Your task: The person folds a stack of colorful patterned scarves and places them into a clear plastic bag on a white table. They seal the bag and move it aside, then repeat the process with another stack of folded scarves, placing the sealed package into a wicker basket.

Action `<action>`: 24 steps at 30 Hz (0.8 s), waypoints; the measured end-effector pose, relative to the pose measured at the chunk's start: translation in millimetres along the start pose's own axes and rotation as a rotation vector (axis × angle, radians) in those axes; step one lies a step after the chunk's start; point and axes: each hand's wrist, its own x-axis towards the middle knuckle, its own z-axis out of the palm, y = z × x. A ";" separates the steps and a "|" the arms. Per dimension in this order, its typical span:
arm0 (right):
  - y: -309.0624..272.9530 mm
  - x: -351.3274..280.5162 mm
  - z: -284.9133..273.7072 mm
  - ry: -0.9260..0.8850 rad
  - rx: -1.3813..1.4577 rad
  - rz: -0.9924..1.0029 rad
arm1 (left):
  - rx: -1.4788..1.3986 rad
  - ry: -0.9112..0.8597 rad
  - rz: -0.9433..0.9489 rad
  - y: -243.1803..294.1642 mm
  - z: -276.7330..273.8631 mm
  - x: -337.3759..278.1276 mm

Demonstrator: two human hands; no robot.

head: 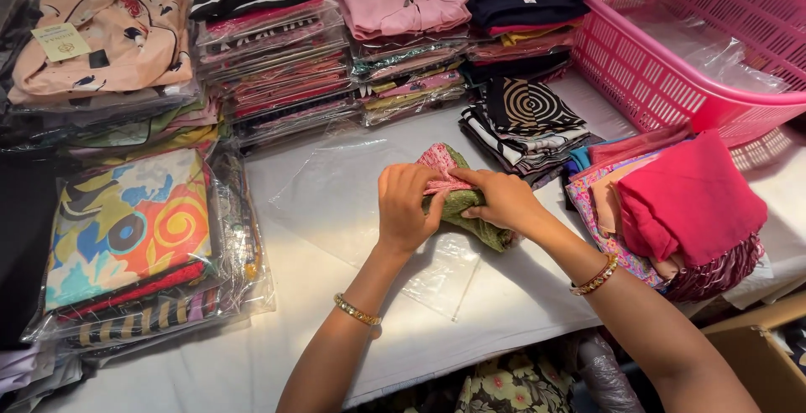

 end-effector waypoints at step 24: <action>39.0 -116.0 -52.7 0.357 0.482 0.050 | -0.218 -0.467 -0.667 -23.6 30.5 -55.7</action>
